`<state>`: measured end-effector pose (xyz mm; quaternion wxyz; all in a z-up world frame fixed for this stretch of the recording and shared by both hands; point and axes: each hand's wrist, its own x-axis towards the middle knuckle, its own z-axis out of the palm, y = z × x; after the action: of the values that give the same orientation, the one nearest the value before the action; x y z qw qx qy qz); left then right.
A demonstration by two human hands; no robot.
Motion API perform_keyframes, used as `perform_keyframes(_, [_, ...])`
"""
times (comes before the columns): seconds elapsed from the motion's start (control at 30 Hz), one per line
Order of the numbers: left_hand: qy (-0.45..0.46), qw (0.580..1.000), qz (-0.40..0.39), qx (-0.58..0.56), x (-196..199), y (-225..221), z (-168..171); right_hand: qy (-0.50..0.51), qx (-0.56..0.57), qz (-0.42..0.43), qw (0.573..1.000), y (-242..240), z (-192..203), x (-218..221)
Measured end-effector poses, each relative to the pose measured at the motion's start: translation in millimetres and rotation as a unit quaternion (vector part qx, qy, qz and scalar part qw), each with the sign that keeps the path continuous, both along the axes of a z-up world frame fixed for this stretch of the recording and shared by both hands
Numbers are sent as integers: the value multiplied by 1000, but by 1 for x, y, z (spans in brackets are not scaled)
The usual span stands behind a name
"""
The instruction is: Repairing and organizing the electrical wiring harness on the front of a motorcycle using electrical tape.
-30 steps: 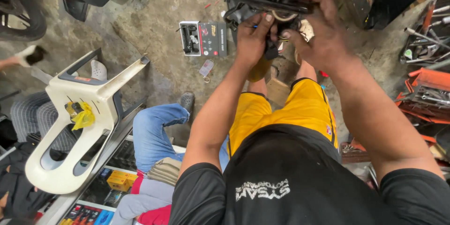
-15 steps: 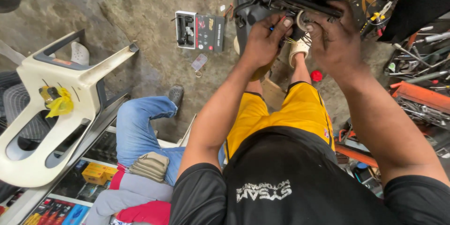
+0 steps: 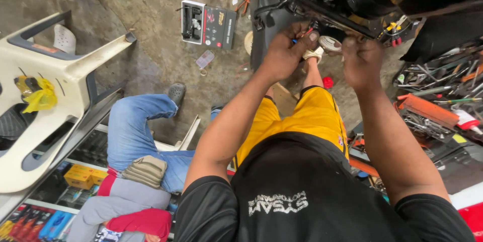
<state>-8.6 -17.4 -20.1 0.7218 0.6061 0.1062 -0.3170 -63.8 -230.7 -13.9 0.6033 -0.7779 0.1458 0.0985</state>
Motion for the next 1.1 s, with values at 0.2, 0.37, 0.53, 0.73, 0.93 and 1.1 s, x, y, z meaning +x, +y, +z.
perform_keyframes(0.2, [-101,975,-10,197,19,-5,43,272,-186,177,928,4,59,48])
perform_keyframes(0.37, [-135,948,-52,283,2,-20,23,191,-291,327,878,-11,32,74])
perform_keyframes(0.53, [28,964,-12,263,1,-31,31,-346,-680,446,469,-43,-53,40])
perform_keyframes(0.73, [207,955,208,38,-14,-50,29,443,-274,184,834,-12,-45,51])
perform_keyframes(0.93, [247,903,337,-97,-31,-65,-9,466,-173,39,867,-1,-47,57])
perform_keyframes(1.1, [168,925,315,-129,-44,-73,-26,-19,110,435,894,-111,-232,3])
